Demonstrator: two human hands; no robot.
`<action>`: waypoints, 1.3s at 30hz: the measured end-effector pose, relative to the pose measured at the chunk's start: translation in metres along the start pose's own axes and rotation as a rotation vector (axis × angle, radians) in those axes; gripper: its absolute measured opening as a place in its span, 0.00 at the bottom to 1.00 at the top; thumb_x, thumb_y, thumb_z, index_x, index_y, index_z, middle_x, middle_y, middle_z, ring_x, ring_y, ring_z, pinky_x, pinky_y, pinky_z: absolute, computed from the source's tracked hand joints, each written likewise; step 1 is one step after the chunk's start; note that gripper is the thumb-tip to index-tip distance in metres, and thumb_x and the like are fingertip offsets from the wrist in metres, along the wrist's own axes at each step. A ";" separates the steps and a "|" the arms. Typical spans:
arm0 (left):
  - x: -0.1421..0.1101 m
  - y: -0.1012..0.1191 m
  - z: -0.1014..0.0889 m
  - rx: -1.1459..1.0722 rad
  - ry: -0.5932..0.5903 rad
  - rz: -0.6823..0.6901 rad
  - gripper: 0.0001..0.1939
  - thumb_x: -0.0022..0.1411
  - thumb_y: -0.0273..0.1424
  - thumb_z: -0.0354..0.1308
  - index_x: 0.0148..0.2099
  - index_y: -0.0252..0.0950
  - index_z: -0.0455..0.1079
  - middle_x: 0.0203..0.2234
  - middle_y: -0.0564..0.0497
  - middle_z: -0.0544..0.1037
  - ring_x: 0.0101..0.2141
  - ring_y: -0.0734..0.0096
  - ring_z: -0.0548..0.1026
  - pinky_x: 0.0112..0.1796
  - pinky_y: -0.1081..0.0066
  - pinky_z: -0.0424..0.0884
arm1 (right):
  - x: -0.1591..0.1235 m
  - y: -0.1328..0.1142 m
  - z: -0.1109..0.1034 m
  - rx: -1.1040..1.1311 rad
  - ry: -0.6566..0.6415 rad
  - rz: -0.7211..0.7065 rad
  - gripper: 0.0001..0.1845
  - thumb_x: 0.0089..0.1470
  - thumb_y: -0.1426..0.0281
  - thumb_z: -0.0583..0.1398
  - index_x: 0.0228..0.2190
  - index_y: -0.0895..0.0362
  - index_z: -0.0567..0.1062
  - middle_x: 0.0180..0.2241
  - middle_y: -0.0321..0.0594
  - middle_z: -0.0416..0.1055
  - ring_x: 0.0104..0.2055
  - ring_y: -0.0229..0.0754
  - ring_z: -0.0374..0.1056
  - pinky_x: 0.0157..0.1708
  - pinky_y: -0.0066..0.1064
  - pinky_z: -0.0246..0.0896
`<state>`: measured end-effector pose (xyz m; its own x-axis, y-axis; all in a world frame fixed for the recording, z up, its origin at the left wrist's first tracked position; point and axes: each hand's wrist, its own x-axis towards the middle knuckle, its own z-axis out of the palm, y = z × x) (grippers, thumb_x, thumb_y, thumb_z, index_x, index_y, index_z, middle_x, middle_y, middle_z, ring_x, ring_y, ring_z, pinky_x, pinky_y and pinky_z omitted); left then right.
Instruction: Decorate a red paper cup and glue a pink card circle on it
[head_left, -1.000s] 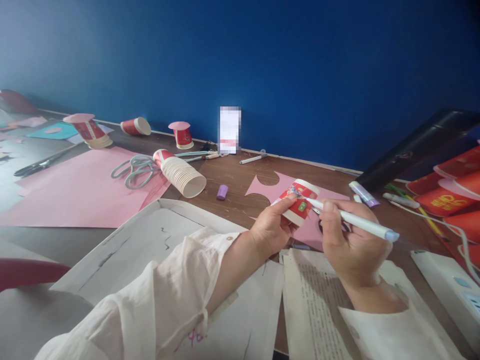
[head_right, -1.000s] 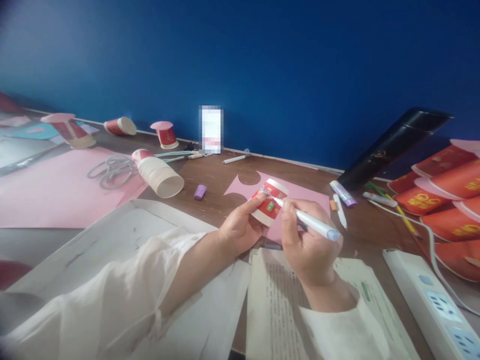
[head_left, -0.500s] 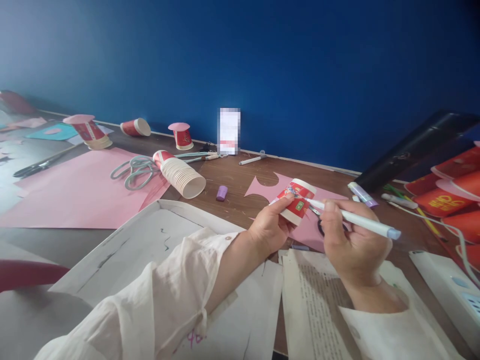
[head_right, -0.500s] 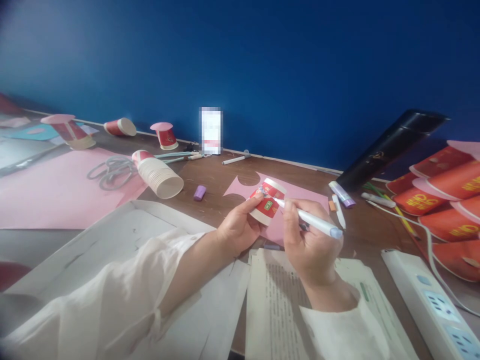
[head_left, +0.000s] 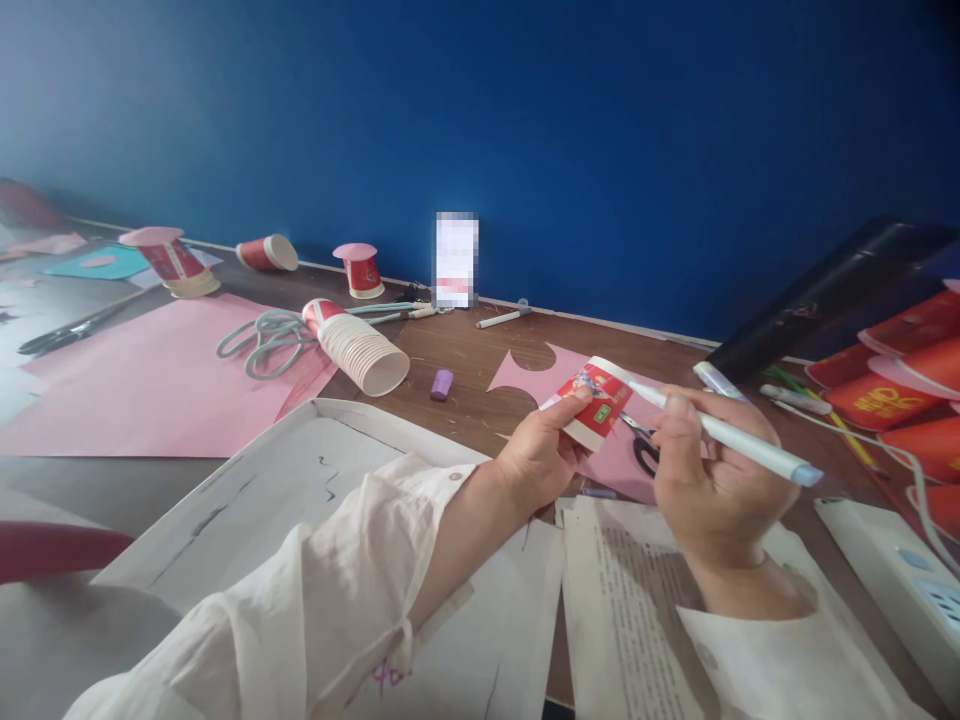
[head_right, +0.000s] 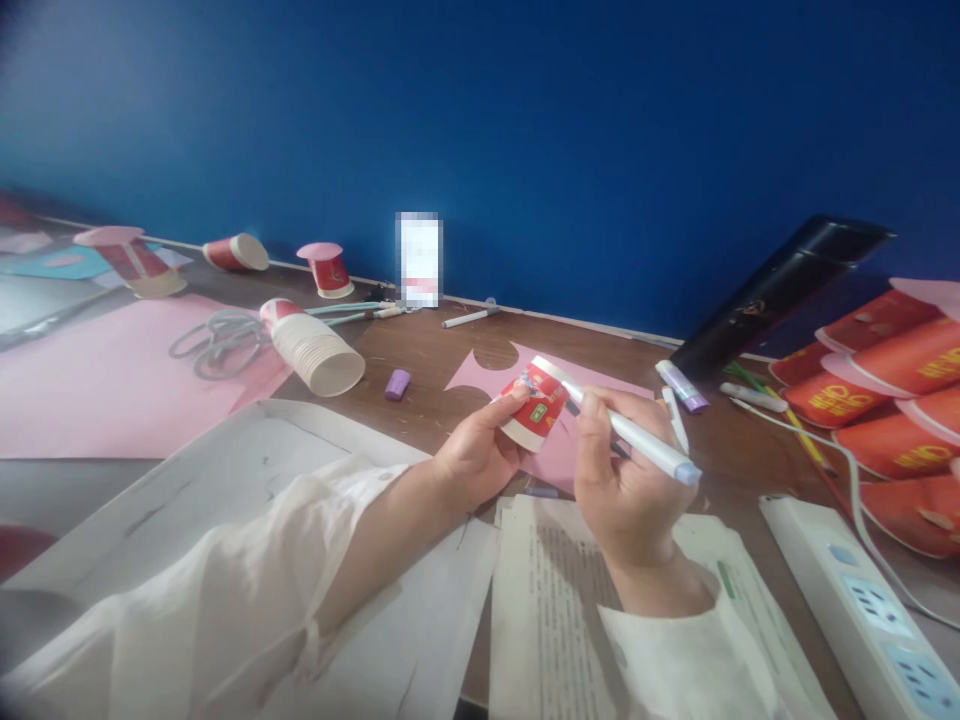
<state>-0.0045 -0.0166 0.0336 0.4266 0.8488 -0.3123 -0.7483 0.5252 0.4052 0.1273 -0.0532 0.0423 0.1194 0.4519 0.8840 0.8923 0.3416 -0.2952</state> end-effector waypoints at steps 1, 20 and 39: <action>-0.001 0.000 0.000 0.002 -0.006 0.000 0.07 0.59 0.29 0.65 0.40 0.31 0.78 0.35 0.48 0.81 0.35 0.71 0.78 0.43 0.72 0.71 | 0.000 0.000 0.000 0.002 0.001 0.003 0.07 0.59 0.70 0.60 0.35 0.58 0.79 0.27 0.40 0.76 0.31 0.42 0.73 0.35 0.35 0.69; 0.002 -0.002 -0.004 0.033 -0.043 0.008 0.09 0.58 0.31 0.67 0.41 0.31 0.78 0.37 0.46 0.82 0.38 0.69 0.79 0.48 0.70 0.71 | 0.002 -0.005 0.000 -0.068 -0.032 -0.017 0.07 0.60 0.68 0.60 0.33 0.56 0.78 0.27 0.39 0.77 0.29 0.41 0.73 0.31 0.33 0.67; 0.003 -0.002 -0.004 0.026 -0.025 0.005 0.06 0.59 0.29 0.65 0.38 0.32 0.77 0.34 0.47 0.81 0.35 0.69 0.78 0.47 0.69 0.71 | -0.001 -0.006 0.000 -0.074 -0.087 0.021 0.09 0.61 0.66 0.60 0.33 0.56 0.78 0.26 0.40 0.77 0.28 0.42 0.73 0.29 0.33 0.67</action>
<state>-0.0036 -0.0158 0.0285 0.4356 0.8524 -0.2892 -0.7371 0.5222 0.4290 0.1221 -0.0560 0.0431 0.1027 0.5293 0.8422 0.9202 0.2709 -0.2824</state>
